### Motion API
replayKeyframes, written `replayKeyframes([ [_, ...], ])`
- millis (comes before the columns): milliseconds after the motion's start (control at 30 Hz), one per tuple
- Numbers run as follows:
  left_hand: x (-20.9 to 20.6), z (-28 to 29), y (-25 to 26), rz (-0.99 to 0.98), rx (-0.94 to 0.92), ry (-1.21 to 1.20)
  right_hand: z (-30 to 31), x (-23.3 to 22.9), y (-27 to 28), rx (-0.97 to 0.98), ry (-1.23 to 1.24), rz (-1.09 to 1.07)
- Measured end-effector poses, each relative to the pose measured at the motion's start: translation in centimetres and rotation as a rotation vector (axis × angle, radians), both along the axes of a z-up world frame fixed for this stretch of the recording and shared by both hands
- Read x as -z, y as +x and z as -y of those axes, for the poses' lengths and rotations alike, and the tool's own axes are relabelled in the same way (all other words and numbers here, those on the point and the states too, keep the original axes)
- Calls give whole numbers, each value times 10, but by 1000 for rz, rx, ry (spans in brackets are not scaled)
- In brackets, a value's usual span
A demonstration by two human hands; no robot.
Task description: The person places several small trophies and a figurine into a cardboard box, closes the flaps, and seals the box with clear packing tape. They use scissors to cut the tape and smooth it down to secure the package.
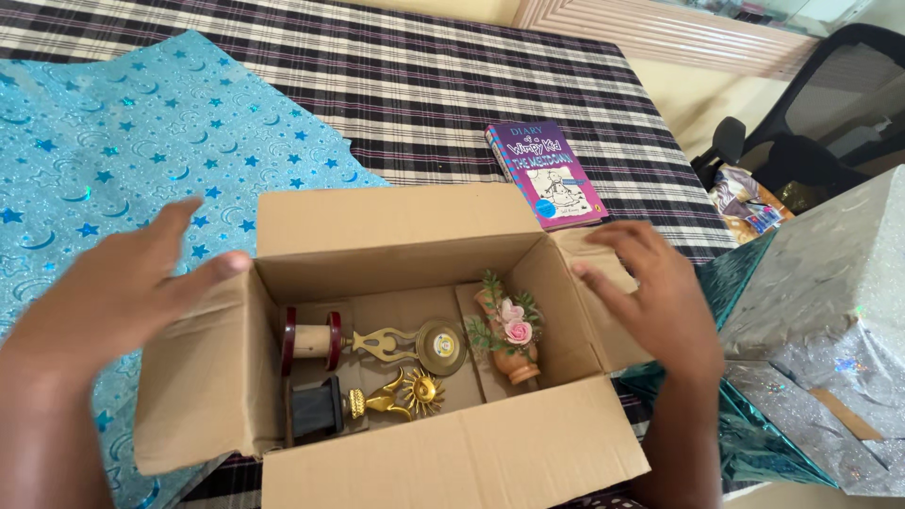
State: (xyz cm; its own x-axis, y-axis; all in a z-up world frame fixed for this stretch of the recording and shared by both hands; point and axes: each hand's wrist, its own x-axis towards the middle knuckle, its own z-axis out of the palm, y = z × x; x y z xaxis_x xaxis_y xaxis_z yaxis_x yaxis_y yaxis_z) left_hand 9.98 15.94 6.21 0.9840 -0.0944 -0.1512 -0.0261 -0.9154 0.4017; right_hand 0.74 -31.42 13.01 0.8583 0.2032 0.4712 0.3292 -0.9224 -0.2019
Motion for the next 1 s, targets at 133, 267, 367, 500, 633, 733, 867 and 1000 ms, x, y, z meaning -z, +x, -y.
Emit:
replayKeyframes([
  [133,-9,-13,0,-180,-74,35,21,10,10,296,-22,-223],
  [267,-22,-16,-14,-14,-107,-21,29,8,12,533,105,-472],
  [367,-31,-17,-23,160,-103,-190,32,-2,4,528,203,-376],
  [500,-38,-13,-25,124,90,-718,35,-11,-12,268,467,-268],
  [633,-43,13,-29,199,592,-604,31,-12,-14,-275,546,-357],
  [733,-40,43,-33,51,393,-263,20,0,-4,-445,255,-397],
  [867,-37,54,-31,274,303,4,8,14,10,-325,128,-501],
  [1000,-28,46,-16,375,305,-89,14,18,16,-181,166,-428],
])
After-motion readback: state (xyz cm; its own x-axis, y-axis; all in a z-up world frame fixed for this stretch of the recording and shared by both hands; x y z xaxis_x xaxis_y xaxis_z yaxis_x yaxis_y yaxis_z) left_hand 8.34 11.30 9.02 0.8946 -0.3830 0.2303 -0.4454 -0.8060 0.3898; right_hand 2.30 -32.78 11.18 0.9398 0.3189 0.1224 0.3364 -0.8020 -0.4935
